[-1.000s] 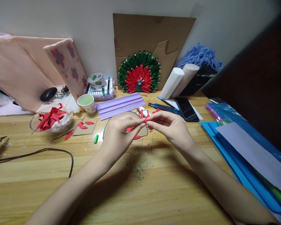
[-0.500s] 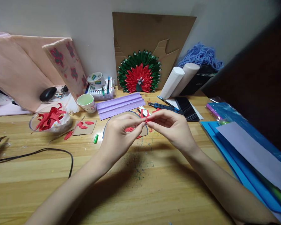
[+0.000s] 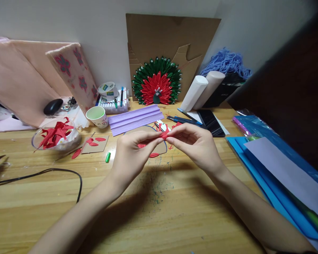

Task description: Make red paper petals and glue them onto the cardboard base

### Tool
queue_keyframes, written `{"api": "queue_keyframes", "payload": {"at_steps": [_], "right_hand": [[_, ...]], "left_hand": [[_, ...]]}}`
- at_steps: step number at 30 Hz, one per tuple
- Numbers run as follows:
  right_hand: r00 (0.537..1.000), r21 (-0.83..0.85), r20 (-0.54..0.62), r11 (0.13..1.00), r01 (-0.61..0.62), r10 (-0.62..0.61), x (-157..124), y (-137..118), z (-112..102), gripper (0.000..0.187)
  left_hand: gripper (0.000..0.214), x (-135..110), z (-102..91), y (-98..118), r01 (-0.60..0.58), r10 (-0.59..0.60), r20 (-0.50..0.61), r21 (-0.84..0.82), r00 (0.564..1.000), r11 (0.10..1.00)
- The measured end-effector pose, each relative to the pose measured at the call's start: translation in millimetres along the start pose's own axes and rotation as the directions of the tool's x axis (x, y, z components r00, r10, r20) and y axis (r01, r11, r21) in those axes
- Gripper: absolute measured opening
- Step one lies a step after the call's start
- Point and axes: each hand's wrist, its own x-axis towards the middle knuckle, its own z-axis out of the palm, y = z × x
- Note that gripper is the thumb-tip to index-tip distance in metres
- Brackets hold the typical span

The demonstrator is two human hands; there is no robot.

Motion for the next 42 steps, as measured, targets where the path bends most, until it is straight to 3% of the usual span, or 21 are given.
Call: {"api": "queue_keyframes", "payload": {"at_steps": [7,20,33,38,42], "right_hand": [[1.0,-0.02,-0.002,1.0,0.001,-0.001,-1.5,-3.8,2.2,0.011],[0.999,-0.032,-0.038,0.999,0.009,-0.01,-1.8,-1.9,2.2,0.015],[0.999,0.021,-0.031,0.999,-0.037,0.037,-0.7,-1.0,0.9,0.021],[0.999,0.039,-0.022,0.998,-0.048,0.049,-0.6,-2.7,1.5,0.016],[0.998,0.02,0.016,0.998,-0.055,0.055,0.4,-3.9,0.2,0.014]], "left_hand": [[0.012,1.9,0.6,2.5,0.127,-0.129,-0.027,-0.062,0.991,0.99],[0.009,2.9,1.4,6.7,0.235,-0.239,-0.022,-0.129,0.971,0.963],[0.015,5.1,5.8,4.5,0.451,-0.444,0.092,-0.28,0.891,0.847],[0.018,3.6,9.1,4.7,0.439,-0.441,0.053,-0.253,0.896,0.862],[0.014,1.0,12.8,3.1,0.36,-0.367,-0.02,-0.158,0.93,0.92]]}}
